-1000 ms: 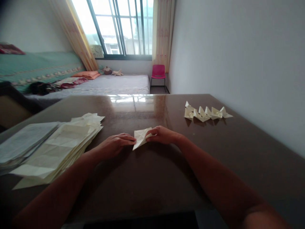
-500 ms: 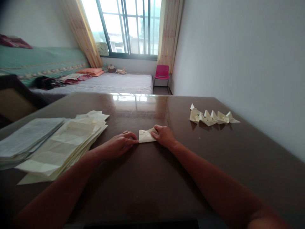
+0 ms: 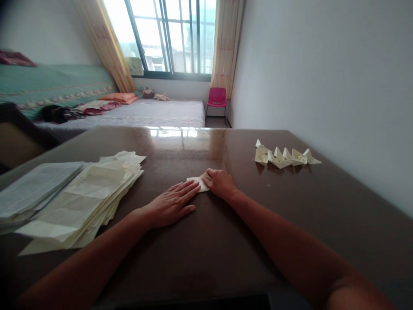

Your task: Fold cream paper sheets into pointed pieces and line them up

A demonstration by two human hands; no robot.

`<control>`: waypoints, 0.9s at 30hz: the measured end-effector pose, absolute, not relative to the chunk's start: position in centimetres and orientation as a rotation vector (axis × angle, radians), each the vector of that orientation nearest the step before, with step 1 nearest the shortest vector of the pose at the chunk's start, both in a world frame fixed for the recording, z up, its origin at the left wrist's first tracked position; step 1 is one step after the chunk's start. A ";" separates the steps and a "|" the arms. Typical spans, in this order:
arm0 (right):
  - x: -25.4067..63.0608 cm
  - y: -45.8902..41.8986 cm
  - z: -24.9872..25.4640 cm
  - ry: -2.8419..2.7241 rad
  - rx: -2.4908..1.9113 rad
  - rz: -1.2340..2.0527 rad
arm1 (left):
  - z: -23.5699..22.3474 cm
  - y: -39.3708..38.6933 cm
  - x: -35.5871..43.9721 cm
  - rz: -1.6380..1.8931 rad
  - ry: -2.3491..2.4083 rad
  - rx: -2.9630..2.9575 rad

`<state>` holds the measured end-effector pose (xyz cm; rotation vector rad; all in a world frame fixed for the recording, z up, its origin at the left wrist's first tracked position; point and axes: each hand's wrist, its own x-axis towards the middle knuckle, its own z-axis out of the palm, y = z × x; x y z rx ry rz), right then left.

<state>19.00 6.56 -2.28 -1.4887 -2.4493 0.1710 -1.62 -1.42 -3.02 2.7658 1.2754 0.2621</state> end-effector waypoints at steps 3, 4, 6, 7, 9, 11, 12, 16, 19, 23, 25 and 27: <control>19.0 6.7 -2.7 -2.411 -1.495 0.208 | -3.1 -1.5 -1.8 0.226 1.281 2.769; 19.0 6.8 -2.9 -2.398 -1.487 0.214 | -3.1 -1.5 -1.8 0.223 1.281 2.775; 19.2 7.0 -3.1 -2.377 -1.437 0.216 | -2.9 -1.5 -1.8 0.219 1.291 2.786; 19.3 7.2 -3.2 -2.363 -1.397 0.218 | -2.8 -1.5 -1.7 0.217 1.300 2.791; 19.6 7.4 -2.9 -2.297 -1.323 0.208 | -2.7 -1.5 -1.5 0.206 1.318 2.796; 19.8 7.2 -2.3 -2.191 -1.260 0.183 | -2.6 -1.5 -1.4 0.197 1.322 2.803; 19.8 6.9 -2.0 -2.156 -1.217 0.180 | -2.6 -1.5 -1.3 0.198 1.319 2.808; 18.5 4.1 -1.2 -2.415 -0.860 0.313 | -2.7 -1.5 -1.4 0.229 1.304 2.835; 17.8 2.1 -1.9 -2.706 -0.721 0.369 | -3.0 -1.3 -1.6 0.245 1.277 2.861; 19.0 1.7 -3.1 -2.836 -0.783 0.420 | -3.3 -1.1 -1.6 0.191 1.279 2.870; 19.9 2.0 -3.4 -2.838 -0.850 0.417 | -3.3 -1.1 -1.5 0.168 1.303 2.858; 20.5 2.3 -3.4 -2.838 -0.917 0.395 | -3.2 -1.2 -1.5 0.151 1.315 2.848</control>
